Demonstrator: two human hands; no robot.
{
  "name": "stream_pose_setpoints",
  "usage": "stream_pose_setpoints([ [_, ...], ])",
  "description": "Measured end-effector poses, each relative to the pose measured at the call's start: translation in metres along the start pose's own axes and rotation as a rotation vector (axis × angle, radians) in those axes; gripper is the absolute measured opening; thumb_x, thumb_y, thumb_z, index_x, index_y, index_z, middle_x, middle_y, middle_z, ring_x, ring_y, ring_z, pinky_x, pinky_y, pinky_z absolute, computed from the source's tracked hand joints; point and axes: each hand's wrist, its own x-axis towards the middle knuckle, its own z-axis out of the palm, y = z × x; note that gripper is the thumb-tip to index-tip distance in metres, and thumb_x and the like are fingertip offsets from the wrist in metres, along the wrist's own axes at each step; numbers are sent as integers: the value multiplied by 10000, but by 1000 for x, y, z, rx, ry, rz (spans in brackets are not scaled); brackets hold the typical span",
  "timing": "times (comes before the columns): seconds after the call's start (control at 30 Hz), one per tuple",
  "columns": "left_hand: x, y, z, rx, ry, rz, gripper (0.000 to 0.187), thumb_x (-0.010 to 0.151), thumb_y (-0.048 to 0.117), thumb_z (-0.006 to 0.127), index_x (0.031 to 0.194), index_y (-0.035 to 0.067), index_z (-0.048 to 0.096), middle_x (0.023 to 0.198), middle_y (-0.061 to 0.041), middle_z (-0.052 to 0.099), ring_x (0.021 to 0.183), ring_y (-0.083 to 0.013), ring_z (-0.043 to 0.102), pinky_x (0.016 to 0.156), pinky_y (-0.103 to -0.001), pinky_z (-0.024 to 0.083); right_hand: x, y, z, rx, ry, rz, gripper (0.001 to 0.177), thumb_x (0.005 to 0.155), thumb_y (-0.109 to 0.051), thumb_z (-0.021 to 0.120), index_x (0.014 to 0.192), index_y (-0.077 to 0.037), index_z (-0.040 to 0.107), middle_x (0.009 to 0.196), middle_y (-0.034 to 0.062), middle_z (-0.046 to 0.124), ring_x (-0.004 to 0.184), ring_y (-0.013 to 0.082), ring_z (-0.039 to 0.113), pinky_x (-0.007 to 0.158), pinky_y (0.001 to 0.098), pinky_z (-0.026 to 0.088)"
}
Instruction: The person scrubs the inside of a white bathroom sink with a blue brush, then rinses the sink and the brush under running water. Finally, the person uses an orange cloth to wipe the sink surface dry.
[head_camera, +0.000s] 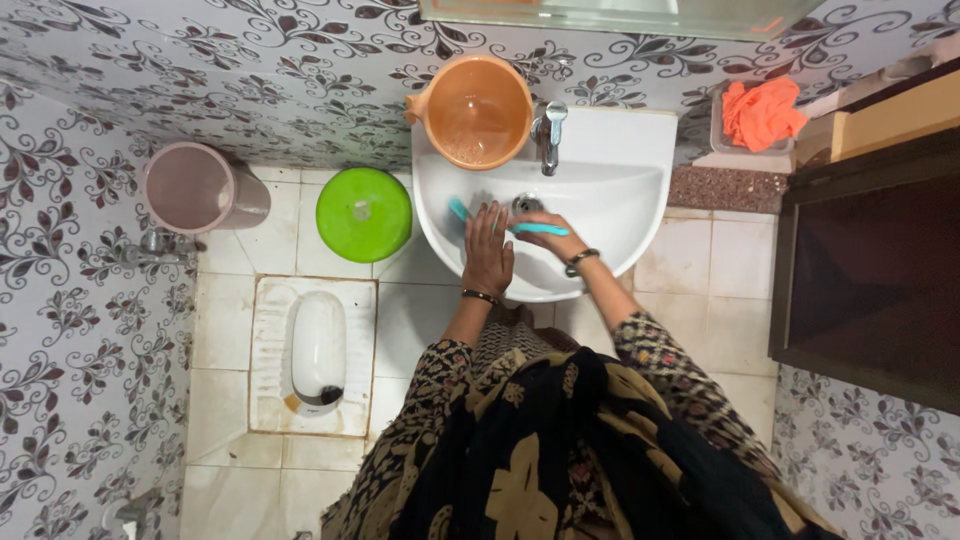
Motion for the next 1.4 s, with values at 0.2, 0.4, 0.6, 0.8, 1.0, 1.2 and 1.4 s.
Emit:
stream_pose_setpoints([
  [0.2,1,0,-3,-12,-42,-19,617,1039,257,427,1623,112,294,1652,-156,331,1565,-353,273,1297,-582,150,-20,-45,-54,-425,-174,157,279,864,-34,723,1133,38,744,1121,146,752,1021,228,716,949,342,599],
  [0.4,1,2,-3,8,-51,-28,627,1020,257,443,1616,119,305,1656,-148,330,1567,-336,269,1295,-581,139,-23,-39,-70,79,-163,332,215,931,-58,678,1101,51,750,1128,146,738,1061,237,728,989,356,617],
  [0.6,-2,4,-2,29,-68,-43,629,1019,259,443,1616,123,302,1661,-150,316,1568,-342,251,1292,-583,125,12,-14,-8,-319,-119,-107,241,885,-53,741,1125,-67,754,1106,46,752,1029,164,714,940,301,602],
  [0.8,0,6,-5,28,-63,-21,619,1026,258,437,1614,119,304,1655,-145,323,1560,-340,261,1298,-567,137,-40,-62,-94,-700,-283,81,228,793,-60,803,1020,-75,797,1084,39,783,995,159,722,924,307,593],
  [1.0,1,4,-2,32,-56,-25,614,1027,250,456,1610,115,319,1647,-142,341,1555,-326,283,1299,-565,148,-5,-17,4,-798,-11,-350,204,926,-118,717,1122,-130,777,1130,78,748,1040,269,700,949,372,561],
  [1.2,2,4,0,37,-99,-66,602,1023,244,451,1606,138,345,1639,-133,360,1547,-315,301,1293,-558,166,-48,-52,11,-1060,-52,-290,327,781,-11,617,1063,-93,761,1039,138,715,985,340,682,910,404,548],
  [1.4,4,6,-4,42,-121,-58,592,1013,230,454,1592,141,370,1634,-138,358,1545,-319,299,1282,-561,175,-84,-74,6,-1142,226,-253,216,814,-30,619,972,-72,759,1074,161,703,1031,370,656,936,434,530],
])
